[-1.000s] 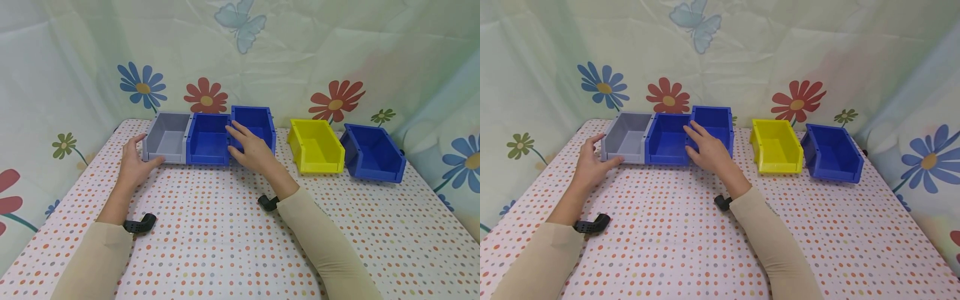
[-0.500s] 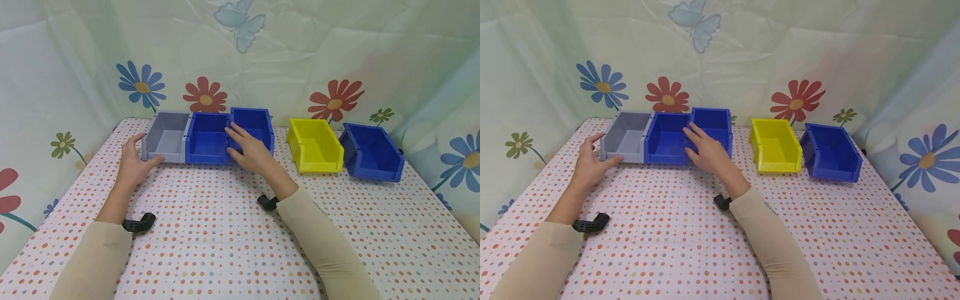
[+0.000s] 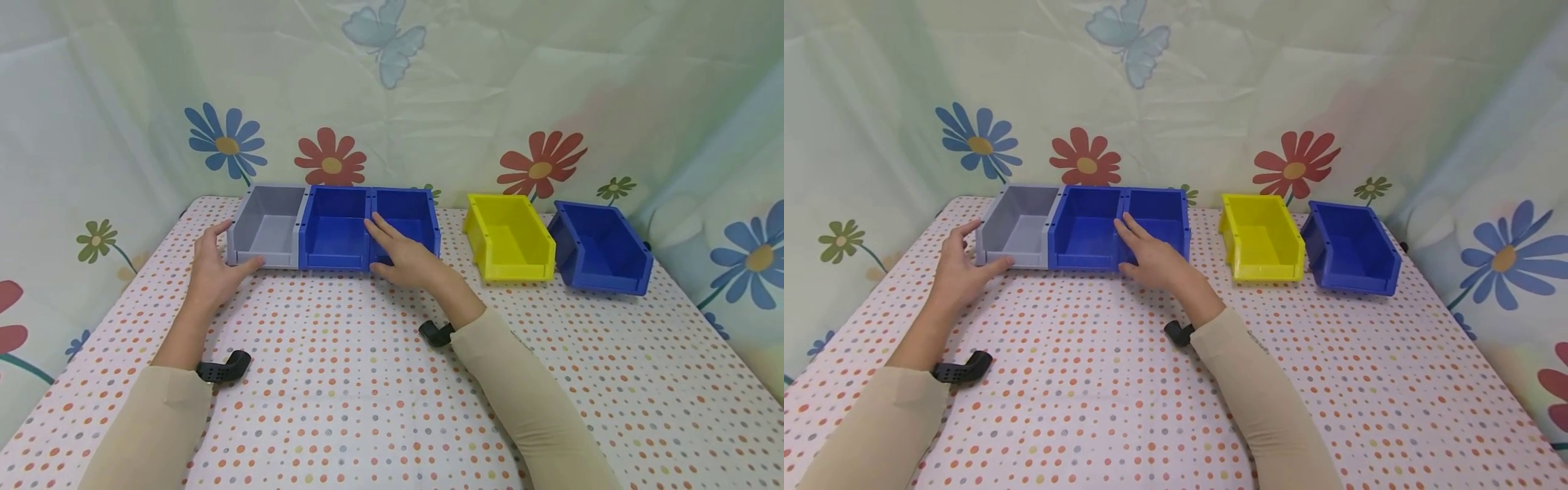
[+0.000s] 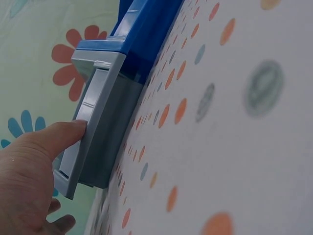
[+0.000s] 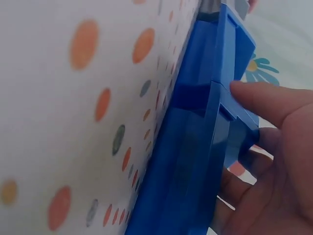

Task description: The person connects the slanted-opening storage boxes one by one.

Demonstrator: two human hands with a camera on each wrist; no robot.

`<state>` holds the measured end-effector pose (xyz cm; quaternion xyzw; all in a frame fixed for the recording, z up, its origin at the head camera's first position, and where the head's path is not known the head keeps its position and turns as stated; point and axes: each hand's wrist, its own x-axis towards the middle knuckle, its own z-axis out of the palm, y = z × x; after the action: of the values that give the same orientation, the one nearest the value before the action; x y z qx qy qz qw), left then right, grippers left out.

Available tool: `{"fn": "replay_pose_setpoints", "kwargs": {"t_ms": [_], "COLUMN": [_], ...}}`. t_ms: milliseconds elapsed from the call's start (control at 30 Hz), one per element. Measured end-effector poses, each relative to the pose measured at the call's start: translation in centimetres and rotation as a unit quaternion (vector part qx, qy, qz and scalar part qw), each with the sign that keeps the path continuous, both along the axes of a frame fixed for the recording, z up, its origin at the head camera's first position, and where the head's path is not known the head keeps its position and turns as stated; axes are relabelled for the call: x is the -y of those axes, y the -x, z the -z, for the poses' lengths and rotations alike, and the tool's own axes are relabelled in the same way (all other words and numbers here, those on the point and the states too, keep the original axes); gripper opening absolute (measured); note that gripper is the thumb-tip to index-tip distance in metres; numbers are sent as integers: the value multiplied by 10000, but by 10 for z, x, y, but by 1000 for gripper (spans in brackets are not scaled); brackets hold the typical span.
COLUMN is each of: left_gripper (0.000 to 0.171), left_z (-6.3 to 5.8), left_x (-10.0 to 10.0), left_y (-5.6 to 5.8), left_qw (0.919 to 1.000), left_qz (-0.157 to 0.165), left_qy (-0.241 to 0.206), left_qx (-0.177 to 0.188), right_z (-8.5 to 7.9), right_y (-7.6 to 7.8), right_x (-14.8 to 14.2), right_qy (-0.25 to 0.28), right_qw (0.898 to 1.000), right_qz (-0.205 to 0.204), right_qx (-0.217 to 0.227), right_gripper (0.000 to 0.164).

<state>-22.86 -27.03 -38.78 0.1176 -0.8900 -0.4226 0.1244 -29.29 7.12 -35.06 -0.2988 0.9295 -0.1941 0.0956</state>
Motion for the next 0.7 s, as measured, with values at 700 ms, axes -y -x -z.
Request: {"fn": "replay_pose_setpoints", "kwargs": {"t_ms": [700], "left_gripper": [98], "left_z": [-1], "left_x": [-1], "left_y": [-1], "left_qw": [10000], "left_qz": [32], "left_qy": [-7], "left_qx": [-5], "right_z": [-4], "right_y": [-8], "right_x": [-5], "right_qy": [900], "right_qw": [9926], "right_qz": [59], "right_qx": [-809], "right_gripper": [72]}}
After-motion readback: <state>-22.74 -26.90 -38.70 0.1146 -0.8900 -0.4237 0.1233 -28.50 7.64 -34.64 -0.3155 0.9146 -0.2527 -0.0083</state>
